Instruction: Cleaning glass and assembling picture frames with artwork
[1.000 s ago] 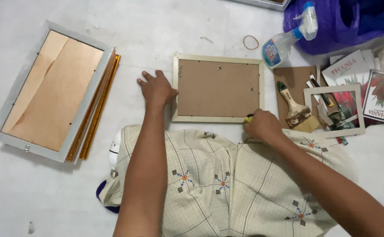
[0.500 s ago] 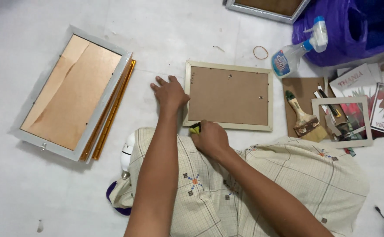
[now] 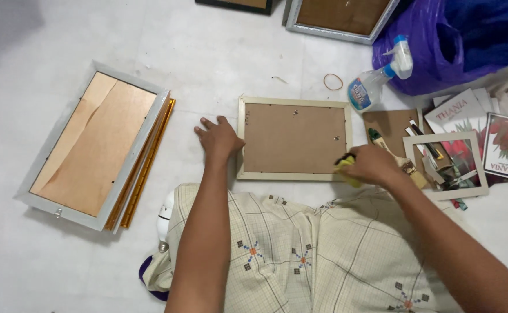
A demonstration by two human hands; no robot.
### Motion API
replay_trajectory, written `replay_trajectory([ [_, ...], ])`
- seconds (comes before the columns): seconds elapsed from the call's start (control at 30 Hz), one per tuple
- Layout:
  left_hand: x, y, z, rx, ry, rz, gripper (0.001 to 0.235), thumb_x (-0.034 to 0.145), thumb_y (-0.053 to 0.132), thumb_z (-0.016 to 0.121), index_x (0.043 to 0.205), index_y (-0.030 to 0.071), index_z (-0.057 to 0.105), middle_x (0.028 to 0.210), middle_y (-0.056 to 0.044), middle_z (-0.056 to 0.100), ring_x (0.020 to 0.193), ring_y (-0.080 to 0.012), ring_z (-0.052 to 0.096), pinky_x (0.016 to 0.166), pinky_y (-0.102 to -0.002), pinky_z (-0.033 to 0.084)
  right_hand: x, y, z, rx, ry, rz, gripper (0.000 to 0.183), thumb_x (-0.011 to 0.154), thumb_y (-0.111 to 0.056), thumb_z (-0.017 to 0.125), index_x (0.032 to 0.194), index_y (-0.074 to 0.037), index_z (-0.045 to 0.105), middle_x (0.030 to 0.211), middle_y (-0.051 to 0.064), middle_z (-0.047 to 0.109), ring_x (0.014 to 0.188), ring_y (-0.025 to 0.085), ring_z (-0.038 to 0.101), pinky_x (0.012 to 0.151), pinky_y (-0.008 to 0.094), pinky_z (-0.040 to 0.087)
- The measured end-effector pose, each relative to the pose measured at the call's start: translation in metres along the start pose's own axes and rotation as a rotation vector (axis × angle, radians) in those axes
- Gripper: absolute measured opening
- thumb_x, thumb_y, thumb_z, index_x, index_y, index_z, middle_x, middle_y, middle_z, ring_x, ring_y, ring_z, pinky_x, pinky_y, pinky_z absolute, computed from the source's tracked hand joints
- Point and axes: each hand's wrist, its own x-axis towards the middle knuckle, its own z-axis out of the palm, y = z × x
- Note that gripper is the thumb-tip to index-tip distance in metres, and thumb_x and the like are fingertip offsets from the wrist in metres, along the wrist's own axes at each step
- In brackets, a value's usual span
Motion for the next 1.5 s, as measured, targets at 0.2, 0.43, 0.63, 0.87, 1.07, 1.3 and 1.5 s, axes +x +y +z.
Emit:
replay_trajectory([
  [0.2,0.002,-0.001,0.001,0.005,-0.002,0.007,0.101,0.081,0.041,0.080,0.159,0.000,0.031,0.162,-0.039,0.021,0.144,-0.0653,0.022,0.115,-0.066,0.034,0.020,0.062,-0.015,0.233,-0.162,0.123,0.067,0.078,-0.033,0.071,0.140,-0.009,0.069,0.128,0.030,0.070,0.120,0.052,0.064,0.099,0.061,0.052],
  [0.43,-0.026,0.006,-0.008,-0.015,0.018,0.001,0.095,0.085,0.040,0.075,0.161,0.004,0.029,0.165,-0.035,0.018,0.149,-0.0601,0.018,0.116,-0.064,0.034,0.042,0.053,0.010,0.072,0.046,0.087,0.088,0.072,-0.023,0.078,0.155,-0.014,0.051,0.148,0.034,0.048,0.132,0.061,0.049,0.100,0.069,0.045],
  [0.63,-0.009,-0.008,0.032,0.070,0.176,0.033,0.087,0.088,0.046,0.071,0.156,0.004,0.037,0.161,-0.029,0.033,0.147,-0.0527,0.030,0.117,-0.059,0.034,0.036,0.001,0.037,-0.047,0.526,-0.294,0.037,0.095,-0.026,0.060,0.129,-0.010,0.066,0.126,0.020,0.052,0.112,0.040,0.050,0.081,0.045,0.040],
  [0.87,-0.046,0.002,0.041,-0.076,0.134,0.043,0.066,0.088,0.043,0.069,0.136,0.000,0.052,0.135,-0.024,0.054,0.129,-0.0436,0.052,0.101,-0.051,0.050,0.037,-0.027,0.040,0.380,0.030,-0.007,0.073,0.083,-0.037,0.078,0.136,0.008,0.057,0.129,0.033,0.055,0.122,0.052,0.060,0.092,0.056,0.057],
  [1.07,-0.058,0.016,0.055,-0.148,0.063,0.008,0.074,0.087,0.047,0.067,0.137,-0.004,0.046,0.137,-0.028,0.049,0.131,-0.0480,0.048,0.104,-0.056,0.048,0.041,-0.020,0.034,0.459,-0.004,0.185,0.090,0.082,-0.051,0.075,0.143,0.009,0.047,0.137,0.036,0.049,0.130,0.054,0.053,0.099,0.060,0.052],
  [1.3,-0.050,0.023,0.059,-0.170,0.059,-0.040,0.078,0.090,0.050,0.065,0.140,-0.006,0.044,0.137,-0.028,0.048,0.132,-0.0467,0.048,0.103,-0.057,0.048,0.010,-0.033,-0.003,0.682,-0.003,0.266,0.087,0.082,-0.049,0.074,0.141,0.012,0.055,0.137,0.037,0.056,0.128,0.050,0.058,0.095,0.055,0.055],
  [1.5,-0.026,0.003,0.070,-0.327,0.132,-0.037,0.069,0.087,0.048,0.062,0.131,-0.005,0.056,0.122,-0.027,0.057,0.121,-0.0461,0.058,0.093,-0.056,0.053,0.032,-0.018,0.010,0.788,0.051,0.294,0.091,0.079,-0.052,0.073,0.140,0.012,0.055,0.137,0.034,0.059,0.126,0.044,0.061,0.094,0.049,0.055],
])
